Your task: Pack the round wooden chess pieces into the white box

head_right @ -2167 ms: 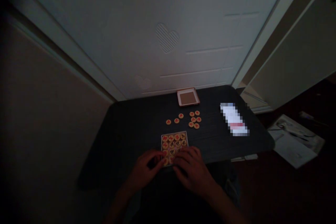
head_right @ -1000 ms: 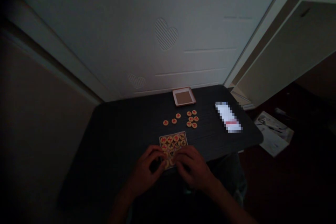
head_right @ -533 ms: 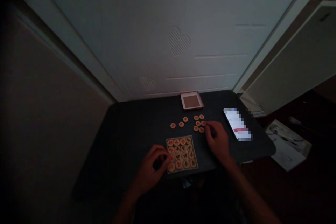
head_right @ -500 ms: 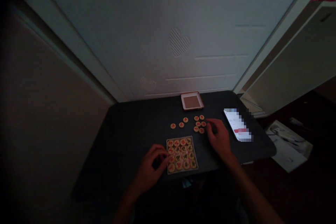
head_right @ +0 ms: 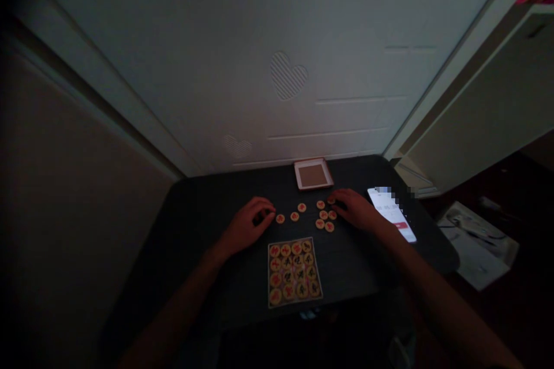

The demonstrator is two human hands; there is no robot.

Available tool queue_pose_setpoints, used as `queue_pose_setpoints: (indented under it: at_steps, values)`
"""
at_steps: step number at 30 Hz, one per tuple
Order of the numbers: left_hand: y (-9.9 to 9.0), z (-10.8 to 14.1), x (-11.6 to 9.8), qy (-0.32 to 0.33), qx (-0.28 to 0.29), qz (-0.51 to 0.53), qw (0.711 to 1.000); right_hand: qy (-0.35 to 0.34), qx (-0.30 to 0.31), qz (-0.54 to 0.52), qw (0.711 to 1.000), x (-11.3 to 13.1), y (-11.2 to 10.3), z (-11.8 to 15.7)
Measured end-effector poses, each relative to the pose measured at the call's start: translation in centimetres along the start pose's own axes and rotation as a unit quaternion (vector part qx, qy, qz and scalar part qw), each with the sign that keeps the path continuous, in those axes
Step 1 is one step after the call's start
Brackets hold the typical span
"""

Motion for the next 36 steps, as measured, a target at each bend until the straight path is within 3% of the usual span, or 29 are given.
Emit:
queue_pose_setpoints:
  at_steps: [10, 15, 21, 26, 32, 36]
  values:
    - [1.6, -0.8, 1.9, 0.022, 0.008, -0.018, 1.0, 0.062, -0.042, 0.041, 0.996, -2.1, -0.2, 1.1]
    - [1.6, -0.8, 1.8, 0.027, 0.013, -0.011, 0.999, 0.072, -0.038, 0.081, 0.993, -2.2, -0.2, 1.4]
    - [1.5, -0.8, 1.4, 0.027, 0.029, -0.008, 0.999, 0.136, -0.066, 0.055, 0.987, -1.4, -0.9, 2.0]
    - [1.6, -0.9, 1.3, 0.041, 0.055, -0.029, 0.997, 0.173, -0.154, -0.008, 0.973, 2.2, -2.6, 3.8]
    - [1.8, -0.9, 1.8, 0.047, 0.066, -0.048, 0.996, 0.129, -0.13, -0.091, 0.979, 8.8, -1.7, 4.7]
    - [1.9, -0.8, 2.0, 0.046, 0.067, -0.065, 0.995, 0.127, -0.122, -0.149, 0.973, 11.1, -0.8, 4.7]
Point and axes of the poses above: each hand's wrist, its own z-axis away from the middle knuckle, its own y-axis out of the palm, x = y × z, the point moved 6 cm from there along -z, towards the middle knuckle, and after that the axes turned 12 degrees about z, right-handed, at the moved point
